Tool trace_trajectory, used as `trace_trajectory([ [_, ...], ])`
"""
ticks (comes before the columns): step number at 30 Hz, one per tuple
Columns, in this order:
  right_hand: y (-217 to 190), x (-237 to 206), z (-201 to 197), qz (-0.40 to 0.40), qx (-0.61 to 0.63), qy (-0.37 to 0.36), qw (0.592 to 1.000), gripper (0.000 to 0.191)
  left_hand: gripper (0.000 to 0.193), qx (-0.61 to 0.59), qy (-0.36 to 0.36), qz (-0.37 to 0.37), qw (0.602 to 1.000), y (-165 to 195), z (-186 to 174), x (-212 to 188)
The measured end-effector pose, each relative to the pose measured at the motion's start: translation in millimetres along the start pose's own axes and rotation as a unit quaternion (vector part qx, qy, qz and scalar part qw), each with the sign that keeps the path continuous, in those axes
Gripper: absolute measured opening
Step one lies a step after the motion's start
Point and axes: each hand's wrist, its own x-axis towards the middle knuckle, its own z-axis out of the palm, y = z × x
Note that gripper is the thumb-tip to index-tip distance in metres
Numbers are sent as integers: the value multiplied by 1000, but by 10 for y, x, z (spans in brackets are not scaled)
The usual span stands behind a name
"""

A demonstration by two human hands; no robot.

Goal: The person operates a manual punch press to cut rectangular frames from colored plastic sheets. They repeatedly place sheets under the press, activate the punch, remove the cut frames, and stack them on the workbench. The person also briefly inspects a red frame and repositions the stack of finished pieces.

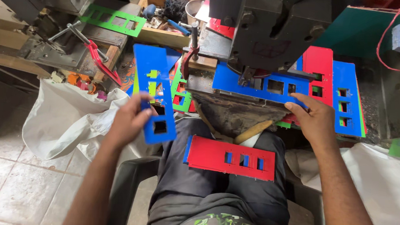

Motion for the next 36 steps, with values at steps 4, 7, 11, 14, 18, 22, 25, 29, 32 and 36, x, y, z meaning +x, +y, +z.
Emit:
trace_trajectory([
  [4,-51,102,47,-21,4,0,1000,35,69,3,-7,-95,995,-637,-472,644],
  [7,-71,207,134,-22,-12,0,1000,35,74,-72,-24,-110,991,-1209,-654,1170],
  [11,-127,286,286,-30,-28,-2,999,35,75,325,5,-132,936,-1576,-702,1714],
  [14,-168,361,375,-28,-11,-2,1000,36,87,522,76,-142,837,-1530,-422,1943],
  [18,-198,540,500,20,-27,-6,999,38,105,567,125,-124,805,-1402,-356,2188],
  [22,-167,573,497,-8,-27,-7,1000,37,83,527,60,-224,818,-1602,-560,2195],
  [25,-112,510,388,7,-4,-14,1000,37,62,643,148,-175,730,-1908,-482,2080],
  [29,-19,476,226,12,2,-16,1000,36,39,629,218,-106,739,-2037,-254,2034],
  [32,62,458,118,47,32,-23,998,34,39,614,260,-9,745,-1703,-103,1943],
  [36,205,485,-47,11,25,-16,1000,35,35,461,80,-127,875,-740,406,1602],
])
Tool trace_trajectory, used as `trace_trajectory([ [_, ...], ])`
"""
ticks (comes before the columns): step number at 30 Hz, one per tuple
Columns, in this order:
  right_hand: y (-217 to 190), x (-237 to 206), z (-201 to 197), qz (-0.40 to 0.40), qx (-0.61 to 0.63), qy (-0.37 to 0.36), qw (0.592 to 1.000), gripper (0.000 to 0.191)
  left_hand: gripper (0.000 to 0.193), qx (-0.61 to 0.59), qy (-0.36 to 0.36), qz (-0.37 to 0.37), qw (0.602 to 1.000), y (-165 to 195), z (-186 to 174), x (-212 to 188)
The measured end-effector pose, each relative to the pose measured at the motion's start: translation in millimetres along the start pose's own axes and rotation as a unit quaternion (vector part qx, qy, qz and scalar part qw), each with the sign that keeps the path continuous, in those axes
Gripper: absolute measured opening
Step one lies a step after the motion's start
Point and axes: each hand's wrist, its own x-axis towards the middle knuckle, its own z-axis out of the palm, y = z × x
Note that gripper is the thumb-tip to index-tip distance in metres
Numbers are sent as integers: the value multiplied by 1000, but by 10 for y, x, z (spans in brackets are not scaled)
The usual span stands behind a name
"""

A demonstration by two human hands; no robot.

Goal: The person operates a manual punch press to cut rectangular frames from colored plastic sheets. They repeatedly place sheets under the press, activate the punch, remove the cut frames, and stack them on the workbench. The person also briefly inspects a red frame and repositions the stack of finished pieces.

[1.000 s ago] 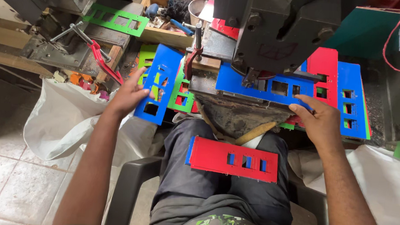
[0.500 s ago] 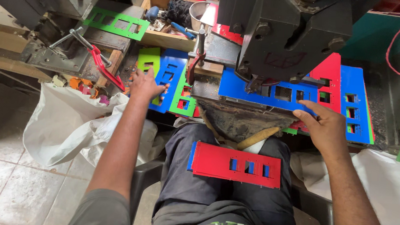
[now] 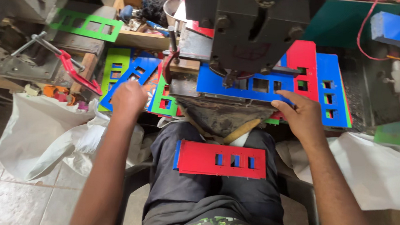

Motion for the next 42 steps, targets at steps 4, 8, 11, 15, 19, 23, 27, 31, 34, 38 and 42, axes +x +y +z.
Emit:
trace_trajectory([
  [4,107,21,-91,-63,-6,22,998,39,43,-164,-209,124,956,1114,-183,-1206],
  [8,114,-318,-276,-18,-112,51,992,64,22,-264,-97,235,930,2031,-106,-1977],
  [11,77,-926,-471,-177,-214,151,949,66,17,-295,-23,275,915,2290,-138,-2155],
  [15,137,-1463,-423,-233,-233,-167,929,93,11,-255,-31,268,929,2351,-216,-2179],
  [19,282,-1605,-453,-206,-284,-292,890,96,12,-182,-86,289,936,2367,-291,-2324],
  [23,211,-1726,-625,-167,-248,-326,897,90,62,-194,-146,376,894,2276,-491,-2589],
  [27,11,-1822,-912,-162,-171,-298,925,81,108,-91,-206,445,867,2253,-682,-2776],
  [31,-113,-1870,-1282,-184,-85,-281,938,68,90,-28,-203,458,865,2384,-811,-2858],
  [34,-146,-1963,-1590,-258,-154,-126,945,52,90,-29,-165,484,859,2596,-920,-2777],
  [38,1,-2002,-2028,-148,-223,-99,958,43,96,-53,-88,527,843,3100,-993,-2689],
  [42,428,-2067,-2521,-101,-219,-86,967,32,101,-157,-28,585,795,3547,-992,-2564],
])
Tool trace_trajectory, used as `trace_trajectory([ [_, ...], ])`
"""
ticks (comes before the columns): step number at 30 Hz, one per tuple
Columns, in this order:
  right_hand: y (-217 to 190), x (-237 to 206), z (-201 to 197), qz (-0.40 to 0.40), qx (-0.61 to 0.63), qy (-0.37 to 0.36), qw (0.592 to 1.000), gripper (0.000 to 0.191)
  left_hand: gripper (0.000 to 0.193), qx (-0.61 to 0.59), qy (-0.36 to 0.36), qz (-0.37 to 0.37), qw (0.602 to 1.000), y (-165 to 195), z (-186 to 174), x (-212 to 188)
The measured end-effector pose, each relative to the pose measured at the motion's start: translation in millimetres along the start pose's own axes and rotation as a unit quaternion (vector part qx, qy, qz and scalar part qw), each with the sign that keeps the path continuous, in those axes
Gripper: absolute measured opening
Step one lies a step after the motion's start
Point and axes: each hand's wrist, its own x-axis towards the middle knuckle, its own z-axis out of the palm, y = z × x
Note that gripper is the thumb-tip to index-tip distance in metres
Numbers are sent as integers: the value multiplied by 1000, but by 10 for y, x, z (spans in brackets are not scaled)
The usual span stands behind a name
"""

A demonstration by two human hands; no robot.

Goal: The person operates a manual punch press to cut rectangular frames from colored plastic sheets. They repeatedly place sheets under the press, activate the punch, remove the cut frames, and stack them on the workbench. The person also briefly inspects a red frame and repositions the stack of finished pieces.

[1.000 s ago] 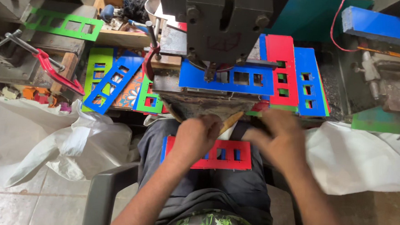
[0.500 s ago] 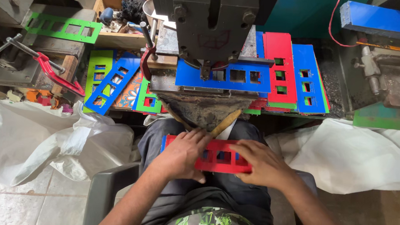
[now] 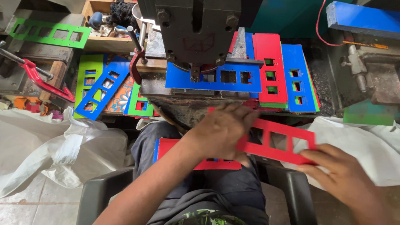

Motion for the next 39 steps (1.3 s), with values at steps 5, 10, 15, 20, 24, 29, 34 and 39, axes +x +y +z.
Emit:
trace_trajectory([
  [5,928,-357,-296,108,67,82,989,24,54,-1,119,-77,990,-387,57,220],
  [10,1306,-204,-189,107,97,176,974,20,45,180,141,-119,966,-598,386,256],
  [15,973,355,-3,65,83,180,978,22,37,250,31,-158,955,-774,600,318],
  [20,645,822,-44,20,82,147,986,25,39,284,45,-128,949,-860,614,271],
  [24,503,1002,-35,6,72,123,990,29,24,240,42,-122,962,-915,552,232],
  [29,434,1076,14,11,65,113,991,31,21,220,37,-114,968,-941,477,195],
  [34,450,1106,38,3,74,111,991,30,23,178,17,-121,976,-999,458,146],
  [39,440,1146,37,28,70,91,993,31,17,201,29,-61,977,-832,460,93],
])
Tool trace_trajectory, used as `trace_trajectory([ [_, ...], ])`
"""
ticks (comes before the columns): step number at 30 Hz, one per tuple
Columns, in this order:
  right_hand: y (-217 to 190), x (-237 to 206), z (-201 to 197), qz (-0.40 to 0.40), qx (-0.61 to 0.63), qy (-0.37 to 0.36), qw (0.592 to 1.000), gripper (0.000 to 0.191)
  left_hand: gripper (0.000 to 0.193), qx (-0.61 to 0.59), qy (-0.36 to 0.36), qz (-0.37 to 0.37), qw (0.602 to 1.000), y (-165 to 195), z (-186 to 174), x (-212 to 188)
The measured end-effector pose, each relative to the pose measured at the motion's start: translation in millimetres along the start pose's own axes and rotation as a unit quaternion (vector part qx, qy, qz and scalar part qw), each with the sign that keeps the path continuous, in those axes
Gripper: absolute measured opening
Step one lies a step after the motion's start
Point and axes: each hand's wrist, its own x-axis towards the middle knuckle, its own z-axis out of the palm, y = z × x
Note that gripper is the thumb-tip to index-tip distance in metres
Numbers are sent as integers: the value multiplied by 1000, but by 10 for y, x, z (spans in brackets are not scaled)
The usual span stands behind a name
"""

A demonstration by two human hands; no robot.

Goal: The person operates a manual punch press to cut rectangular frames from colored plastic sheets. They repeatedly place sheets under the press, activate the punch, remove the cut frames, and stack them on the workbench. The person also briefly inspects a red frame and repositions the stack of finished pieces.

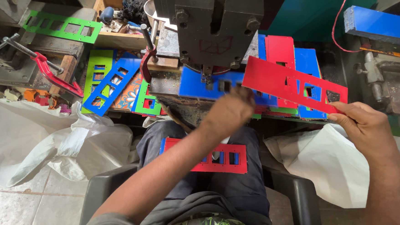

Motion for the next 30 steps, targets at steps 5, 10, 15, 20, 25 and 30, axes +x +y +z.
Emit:
trace_trajectory([
  [5,-115,147,176,-26,-5,-20,999,32,19,-74,-57,52,994,531,-397,-671],
  [10,-363,328,640,-37,-57,-50,996,31,29,-103,-126,-33,986,293,-785,-1406],
  [15,-739,570,1029,-87,-71,-56,992,34,37,-113,-108,-169,973,-279,-1220,-2005],
  [20,-1251,748,1365,-56,-58,-69,994,37,36,-96,-80,-211,970,-665,-1504,-2499],
  [25,-1653,760,1517,-17,-38,-71,997,41,37,-101,-66,-210,970,-865,-1652,-2825],
  [30,-1774,712,1589,-16,-54,-65,996,41,37,-130,-89,-232,960,-888,-1742,-2947],
])
